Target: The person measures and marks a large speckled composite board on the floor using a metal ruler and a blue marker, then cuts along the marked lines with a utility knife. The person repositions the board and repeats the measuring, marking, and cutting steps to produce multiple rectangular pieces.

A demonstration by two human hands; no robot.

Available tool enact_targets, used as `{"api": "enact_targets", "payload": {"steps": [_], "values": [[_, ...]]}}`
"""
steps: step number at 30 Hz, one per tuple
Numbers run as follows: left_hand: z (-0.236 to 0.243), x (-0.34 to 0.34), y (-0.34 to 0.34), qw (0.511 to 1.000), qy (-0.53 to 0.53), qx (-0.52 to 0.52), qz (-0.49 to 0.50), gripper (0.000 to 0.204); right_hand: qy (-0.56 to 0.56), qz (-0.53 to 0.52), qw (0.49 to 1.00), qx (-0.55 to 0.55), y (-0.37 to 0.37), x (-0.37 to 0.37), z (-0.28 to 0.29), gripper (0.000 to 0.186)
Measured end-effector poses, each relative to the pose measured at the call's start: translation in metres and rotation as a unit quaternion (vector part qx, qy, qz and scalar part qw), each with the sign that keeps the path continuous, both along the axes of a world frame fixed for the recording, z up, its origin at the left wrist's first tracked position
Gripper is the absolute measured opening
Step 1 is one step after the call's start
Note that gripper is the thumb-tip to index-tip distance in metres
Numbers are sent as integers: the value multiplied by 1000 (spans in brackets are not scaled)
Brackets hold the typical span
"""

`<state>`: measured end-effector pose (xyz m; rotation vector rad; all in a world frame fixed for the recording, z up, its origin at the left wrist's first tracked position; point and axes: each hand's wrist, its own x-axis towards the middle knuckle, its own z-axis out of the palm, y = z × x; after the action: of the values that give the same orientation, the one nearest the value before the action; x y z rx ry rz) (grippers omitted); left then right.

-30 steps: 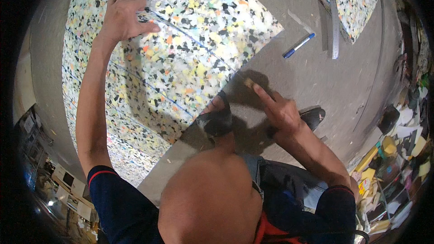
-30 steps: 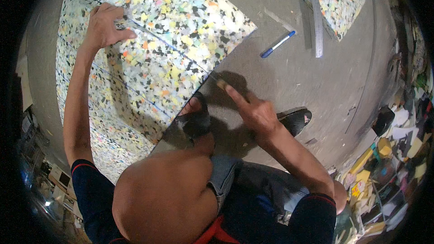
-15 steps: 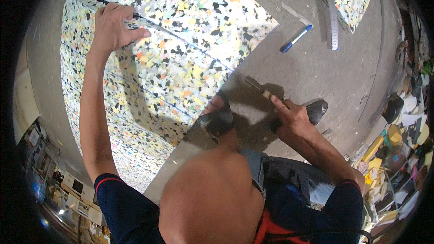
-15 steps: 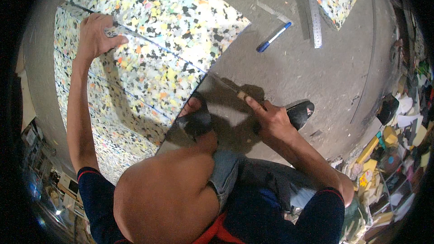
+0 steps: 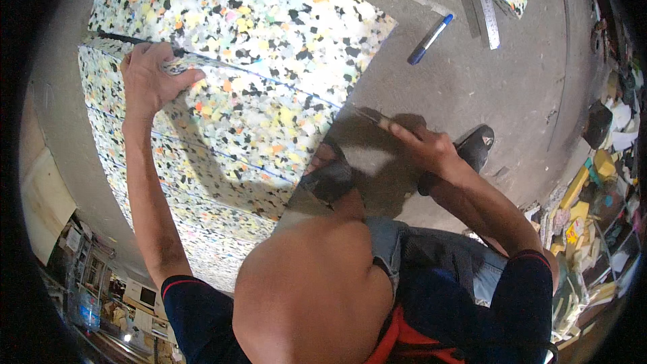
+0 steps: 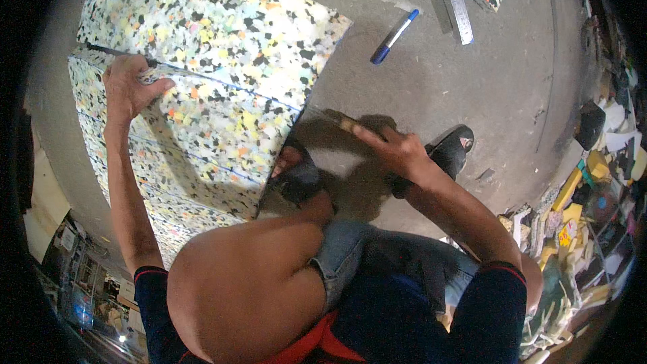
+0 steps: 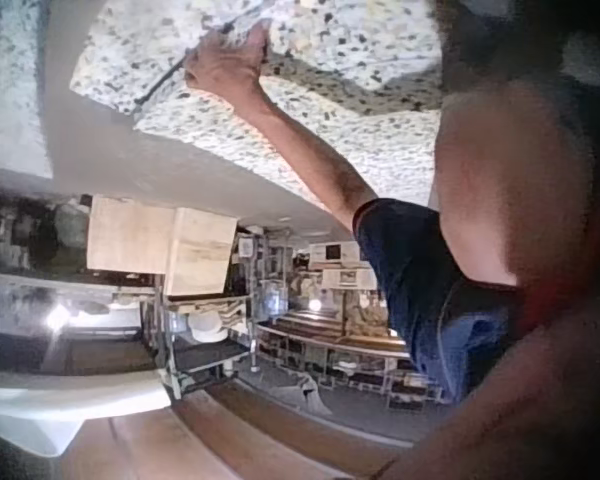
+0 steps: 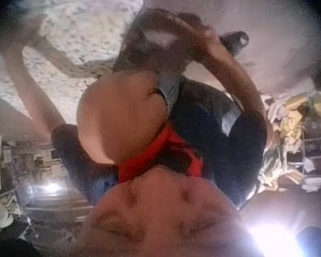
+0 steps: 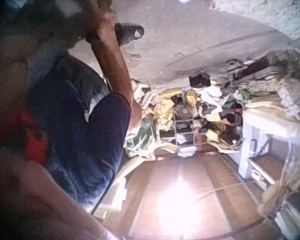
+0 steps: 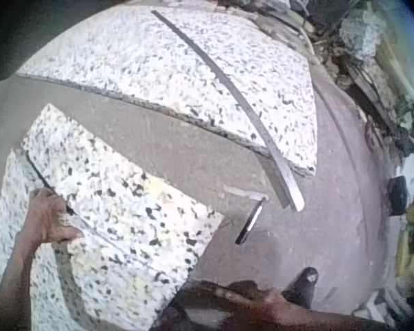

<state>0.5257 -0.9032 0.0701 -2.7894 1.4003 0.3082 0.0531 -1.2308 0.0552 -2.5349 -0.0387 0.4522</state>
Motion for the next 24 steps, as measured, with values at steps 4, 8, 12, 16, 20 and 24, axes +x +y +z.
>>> {"api": "enact_targets", "payload": {"steps": [4,8,12,16,20,24], "values": [[11,-3,-5,999,15,41,23,63,48,1,998,-29,-11,-27,13,77],[6,-4,-7,1000,21,15,-2,64,-55,-4,998,-44,1,-15,-11,87],[4,1,-4,999,42,23,8,65,-97,25,994,-54,16,38,-15,77],[7,3,1,998,44,34,16,67,-22,26,999,-40,-7,-8,0,76],[8,4,5,997,73,14,27,72,132,-10,991,-9,-44,-102,5,78],[6,8,8,994,100,32,19,74,127,-30,991,-24,-56,-103,-2,70]]}}
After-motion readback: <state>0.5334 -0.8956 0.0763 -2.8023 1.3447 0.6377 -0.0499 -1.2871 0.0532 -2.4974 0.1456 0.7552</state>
